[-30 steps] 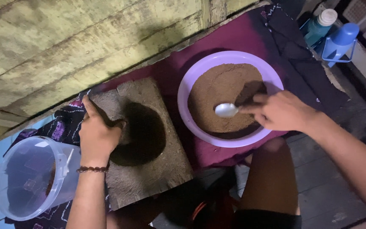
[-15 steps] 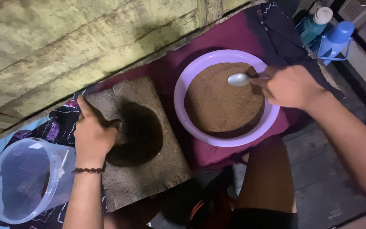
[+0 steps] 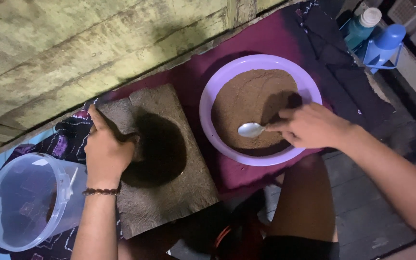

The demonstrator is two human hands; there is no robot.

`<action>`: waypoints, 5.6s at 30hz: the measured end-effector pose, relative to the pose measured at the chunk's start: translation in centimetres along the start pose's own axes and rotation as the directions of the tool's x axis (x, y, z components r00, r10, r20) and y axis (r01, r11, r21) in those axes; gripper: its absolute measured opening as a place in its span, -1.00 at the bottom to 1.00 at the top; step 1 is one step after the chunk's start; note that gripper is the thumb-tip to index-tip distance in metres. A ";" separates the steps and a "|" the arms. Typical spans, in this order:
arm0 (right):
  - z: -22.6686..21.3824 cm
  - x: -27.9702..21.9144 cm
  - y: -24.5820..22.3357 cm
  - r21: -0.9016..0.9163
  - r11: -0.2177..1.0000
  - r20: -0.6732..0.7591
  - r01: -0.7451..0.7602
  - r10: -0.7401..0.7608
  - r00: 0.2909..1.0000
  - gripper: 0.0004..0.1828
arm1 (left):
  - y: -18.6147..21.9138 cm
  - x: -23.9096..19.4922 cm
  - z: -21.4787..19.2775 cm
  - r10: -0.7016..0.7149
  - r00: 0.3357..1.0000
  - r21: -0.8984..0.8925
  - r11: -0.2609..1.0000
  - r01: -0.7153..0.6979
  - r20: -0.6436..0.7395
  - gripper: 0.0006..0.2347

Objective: The person uses a spoon to transfer a brown powder from a plastic container into a stone mortar. They then use a pestle to grind the powder inside the mortar and scrape the sides to collect the contents.

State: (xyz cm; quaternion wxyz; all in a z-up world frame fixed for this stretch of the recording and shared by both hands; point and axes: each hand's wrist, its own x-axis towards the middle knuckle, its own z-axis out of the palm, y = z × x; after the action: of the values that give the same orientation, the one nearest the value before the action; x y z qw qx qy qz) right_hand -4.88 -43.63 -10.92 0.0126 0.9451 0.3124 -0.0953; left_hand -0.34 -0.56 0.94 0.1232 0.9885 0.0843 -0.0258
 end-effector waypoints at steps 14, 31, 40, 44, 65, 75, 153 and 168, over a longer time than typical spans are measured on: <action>0.1 0.0 3.7 -0.234 0.852 -0.232 -0.468 0.419 0.878 -0.45 | -0.5 0.4 0.5 0.005 1.000 -0.023 1.000 -0.006 -0.028 0.01; 0.8 -3.1 -0.2 -0.423 0.814 -0.490 -0.398 0.164 0.856 -0.02 | -2.8 1.1 2.1 0.096 0.991 -0.099 0.990 -0.105 -0.088 0.00; 0.1 -4.1 0.1 -0.064 0.910 -0.448 -0.410 0.341 0.826 -0.06 | -3.7 1.6 3.6 0.091 0.987 -0.147 0.983 -0.110 -0.131 -0.02; -2.7 -4.2 -2.0 0.376 0.913 -0.622 -0.159 0.376 0.687 -0.84 | -2.8 1.2 3.3 0.067 0.993 -0.184 0.979 -0.085 -0.100 -0.04; -9.5 11.7 -16.8 0.293 0.855 -0.720 0.428 -0.097 0.687 -0.97 | -0.2 2.1 7.3 0.032 0.945 0.057 0.998 -0.014 -0.327 0.00; -9.9 12.5 -16.5 0.199 0.877 -0.642 0.438 -0.221 0.734 -0.98 | 0.0 1.9 6.7 0.002 0.950 0.119 0.992 0.037 -0.314 0.03; -11.3 15.3 -17.8 0.049 0.822 -0.745 0.567 -0.349 0.569 -0.83 | -0.5 1.5 6.5 0.019 0.935 -0.046 0.998 -0.038 -0.354 0.24; -10.7 15.5 -17.3 0.143 0.757 -0.799 0.638 -0.292 0.525 -0.69 | -1.1 1.2 4.3 0.051 0.989 -0.145 0.987 -0.072 -0.142 -0.01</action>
State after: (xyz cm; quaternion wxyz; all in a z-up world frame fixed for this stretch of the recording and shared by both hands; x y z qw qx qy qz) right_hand -1.12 -19.67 -2.69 -0.3442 0.7552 0.5086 0.2291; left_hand 0.58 -0.42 -3.56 0.1918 0.9779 0.0638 0.0528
